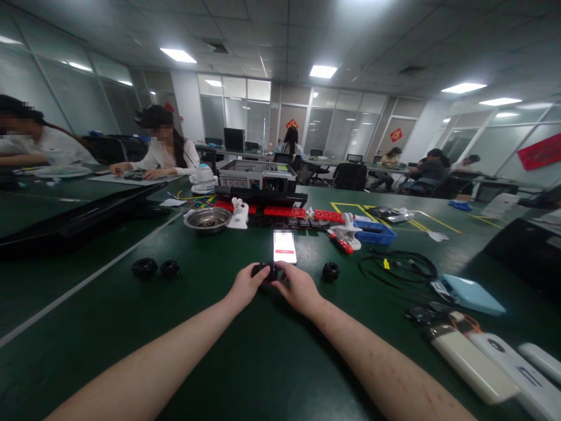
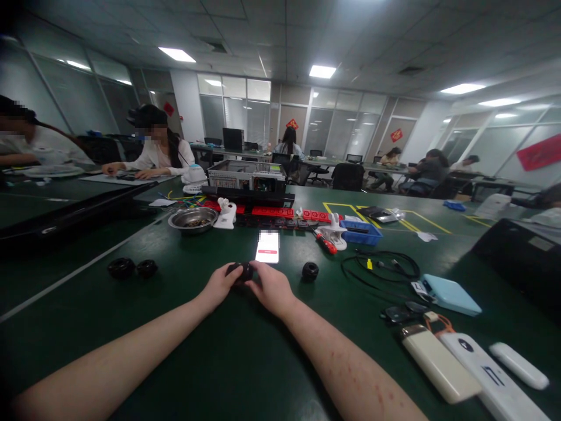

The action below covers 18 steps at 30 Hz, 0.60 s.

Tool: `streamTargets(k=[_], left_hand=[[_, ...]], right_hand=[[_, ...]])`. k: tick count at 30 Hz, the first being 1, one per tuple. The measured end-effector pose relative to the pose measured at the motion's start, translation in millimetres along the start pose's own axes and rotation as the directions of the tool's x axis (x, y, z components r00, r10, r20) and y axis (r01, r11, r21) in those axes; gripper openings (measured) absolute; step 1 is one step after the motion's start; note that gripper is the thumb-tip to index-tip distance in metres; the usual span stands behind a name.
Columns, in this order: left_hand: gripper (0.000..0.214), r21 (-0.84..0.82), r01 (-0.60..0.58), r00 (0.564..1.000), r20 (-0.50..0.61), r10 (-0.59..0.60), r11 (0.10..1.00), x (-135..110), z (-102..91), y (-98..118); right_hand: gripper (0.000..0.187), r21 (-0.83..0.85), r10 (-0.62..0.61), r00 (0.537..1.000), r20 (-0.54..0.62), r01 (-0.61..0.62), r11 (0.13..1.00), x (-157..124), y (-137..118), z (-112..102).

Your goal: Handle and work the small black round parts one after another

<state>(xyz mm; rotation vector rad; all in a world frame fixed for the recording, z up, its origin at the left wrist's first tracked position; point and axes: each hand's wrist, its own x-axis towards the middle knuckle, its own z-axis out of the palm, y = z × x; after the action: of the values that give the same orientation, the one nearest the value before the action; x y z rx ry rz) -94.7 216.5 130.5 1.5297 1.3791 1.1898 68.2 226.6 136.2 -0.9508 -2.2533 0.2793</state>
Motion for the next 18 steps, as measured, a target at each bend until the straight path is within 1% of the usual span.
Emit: streamTargets(k=[2,3,5,7,8,9,10,12,15,18], left_hand=[[0.035,0.004,-0.017,0.999,-0.031,0.017,1.000,-1,1.1,1],[0.034,0.008,-0.027,0.998,-0.049,0.028,1.000,-2,1.9,1],[0.033,0.011,-0.054,0.996,-0.073,0.055,0.998,-4,3.6,2],[0.036,-0.001,-0.093,0.994,-0.062,0.092,0.996,-6,5.0,2],[0.038,-0.005,-0.112,0.993,-0.048,0.111,0.994,-7,5.5,3],[0.039,-0.002,-0.130,0.991,-0.032,0.130,0.991,-8,5.8,3],[0.040,0.007,-0.146,0.989,-0.019,0.146,0.989,-9,5.9,4],[0.040,0.036,-0.166,0.986,0.000,0.166,0.985,-11,5.9,5],[0.040,0.023,-0.160,0.987,0.021,0.160,0.987,-10,5.7,4],[0.039,-0.060,-0.093,0.995,0.028,0.095,0.994,-7,5.1,1]], right_hand=[[0.038,0.040,0.012,1.000,0.013,-0.012,0.999,0,-1,0],[0.039,0.078,0.037,0.999,0.010,-0.038,0.996,0,-1,0],[0.037,0.163,0.136,0.991,-0.019,-0.131,0.978,1,1,2],[0.027,0.216,0.250,0.968,-0.037,-0.236,0.947,2,6,5],[0.028,0.223,0.288,0.957,-0.035,-0.273,0.936,2,8,6],[0.034,0.221,0.309,0.951,-0.029,-0.295,0.930,3,11,8],[0.039,0.215,0.315,0.949,-0.021,-0.304,0.928,3,13,9],[0.042,0.206,0.305,0.952,-0.012,-0.296,0.933,4,15,10],[0.036,0.194,0.275,0.962,-0.002,-0.269,0.943,4,13,8],[0.023,0.174,0.228,0.973,-0.019,-0.221,0.960,3,8,5]])
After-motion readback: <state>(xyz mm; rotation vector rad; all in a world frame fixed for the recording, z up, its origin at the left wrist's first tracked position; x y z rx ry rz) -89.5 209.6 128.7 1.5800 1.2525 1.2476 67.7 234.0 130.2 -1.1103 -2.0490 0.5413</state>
